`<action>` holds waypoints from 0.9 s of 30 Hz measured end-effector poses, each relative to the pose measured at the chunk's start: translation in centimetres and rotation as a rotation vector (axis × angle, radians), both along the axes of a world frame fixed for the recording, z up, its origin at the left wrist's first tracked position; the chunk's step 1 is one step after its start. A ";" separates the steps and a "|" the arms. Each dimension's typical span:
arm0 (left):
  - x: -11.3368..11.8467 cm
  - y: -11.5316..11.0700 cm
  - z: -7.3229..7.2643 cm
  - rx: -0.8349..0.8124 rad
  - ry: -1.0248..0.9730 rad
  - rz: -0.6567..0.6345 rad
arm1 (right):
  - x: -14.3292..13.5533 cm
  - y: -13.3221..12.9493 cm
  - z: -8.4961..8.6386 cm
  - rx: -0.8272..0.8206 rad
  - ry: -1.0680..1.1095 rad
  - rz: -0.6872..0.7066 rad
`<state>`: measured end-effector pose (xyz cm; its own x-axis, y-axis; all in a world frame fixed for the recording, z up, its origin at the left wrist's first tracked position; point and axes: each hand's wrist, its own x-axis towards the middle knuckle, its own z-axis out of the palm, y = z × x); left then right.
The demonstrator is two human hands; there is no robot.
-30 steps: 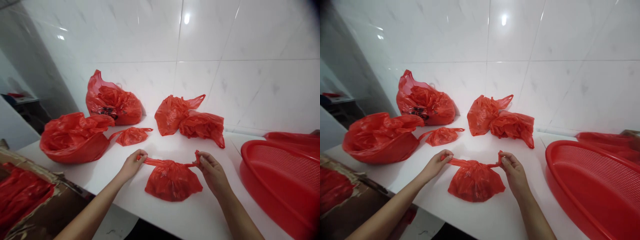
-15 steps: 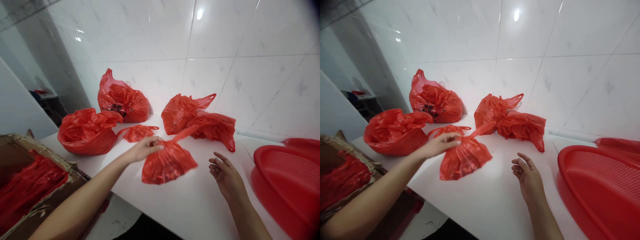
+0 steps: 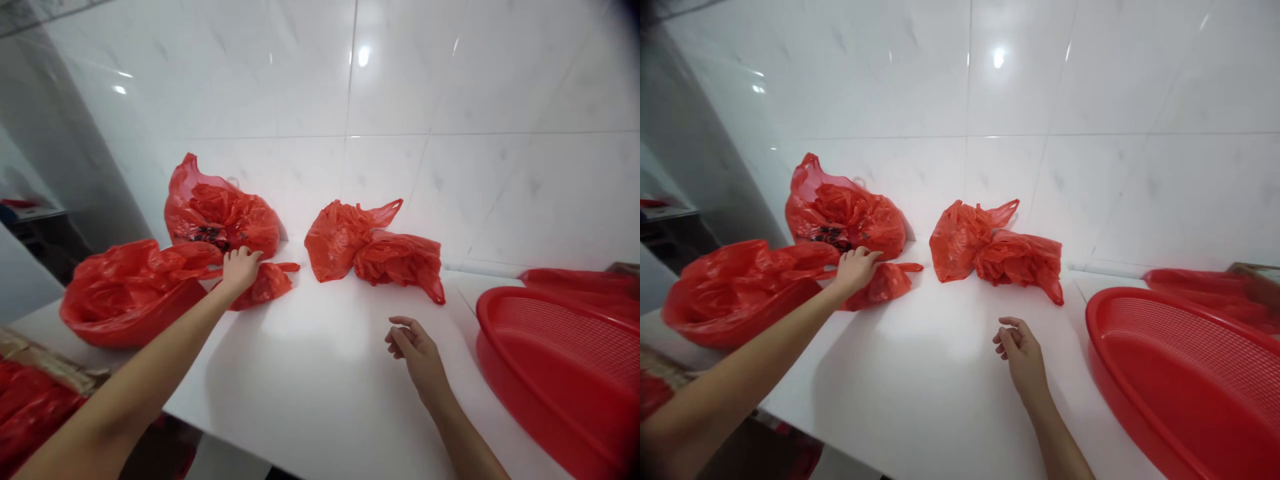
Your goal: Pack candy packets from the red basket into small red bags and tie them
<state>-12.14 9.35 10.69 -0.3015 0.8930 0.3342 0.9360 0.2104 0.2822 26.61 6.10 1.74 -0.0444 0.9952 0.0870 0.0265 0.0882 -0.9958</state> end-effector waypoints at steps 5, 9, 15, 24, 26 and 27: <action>0.9 -1.0 -4.8 0.030 0.143 0.099 | -0.4 0.2 -0.4 0.036 -0.059 -0.007; -1.3 0.6 -6.8 -0.207 0.125 0.153 | -0.9 0.0 -0.8 0.070 -0.116 0.017; -2.7 3.5 -6.6 -0.289 0.135 -0.186 | -1.1 0.4 -1.3 0.065 -0.193 0.024; -2.1 4.9 -4.8 -0.153 0.207 -0.258 | -1.4 0.7 -2.1 0.116 -0.269 0.034; -0.2 4.1 -4.6 -0.066 0.202 -0.244 | -1.6 0.7 -1.9 0.122 -0.281 0.029; 1.2 3.5 -4.7 -0.026 0.200 -0.253 | -1.8 0.6 -1.7 0.125 -0.285 0.031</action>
